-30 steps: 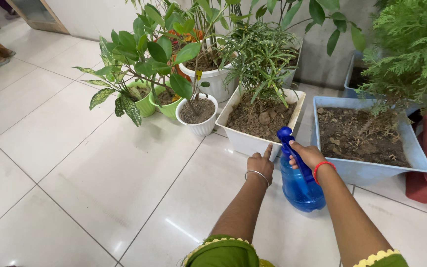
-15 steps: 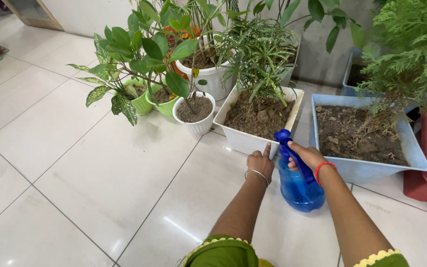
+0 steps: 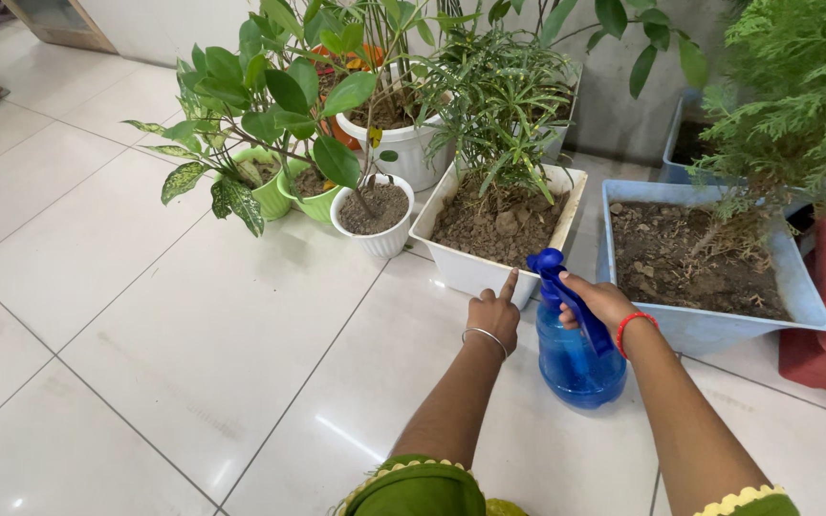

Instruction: The person uses a blue spray bottle to mist several potted plants arranged on a tiled floor. They move from one pot to the next, spraying the soil and foliage of each plant in sequence.

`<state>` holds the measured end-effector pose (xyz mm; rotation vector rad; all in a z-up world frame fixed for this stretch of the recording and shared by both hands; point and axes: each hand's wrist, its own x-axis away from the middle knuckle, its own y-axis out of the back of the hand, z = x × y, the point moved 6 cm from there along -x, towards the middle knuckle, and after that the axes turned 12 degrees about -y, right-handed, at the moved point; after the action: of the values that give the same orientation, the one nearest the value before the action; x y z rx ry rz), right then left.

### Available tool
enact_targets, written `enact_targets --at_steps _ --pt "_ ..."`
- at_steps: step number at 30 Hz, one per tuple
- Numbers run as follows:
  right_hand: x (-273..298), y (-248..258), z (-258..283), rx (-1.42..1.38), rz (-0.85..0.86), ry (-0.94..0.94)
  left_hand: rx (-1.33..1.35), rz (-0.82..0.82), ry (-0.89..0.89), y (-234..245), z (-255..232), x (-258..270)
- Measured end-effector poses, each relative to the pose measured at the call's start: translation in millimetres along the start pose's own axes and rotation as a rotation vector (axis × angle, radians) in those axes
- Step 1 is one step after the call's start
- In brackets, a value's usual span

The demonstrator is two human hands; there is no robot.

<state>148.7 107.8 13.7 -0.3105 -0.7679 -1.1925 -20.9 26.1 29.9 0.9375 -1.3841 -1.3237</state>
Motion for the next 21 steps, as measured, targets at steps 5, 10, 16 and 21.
enact_targets --at_steps 5,10,16,21 --pt "-12 -1 -3 0.022 0.031 0.03 0.039 -0.019 0.008 0 -3 0" --pt "-24 1 -6 0.044 0.093 0.058 0.023 -0.021 0.005 -1 -4 0" --pt "-11 0 -4 0.048 0.087 0.037 0.045 -0.016 -0.01 2 -4 2" --pt "-2 -4 3 0.041 0.036 0.01 0.032 -0.071 -0.029 5 1 3"
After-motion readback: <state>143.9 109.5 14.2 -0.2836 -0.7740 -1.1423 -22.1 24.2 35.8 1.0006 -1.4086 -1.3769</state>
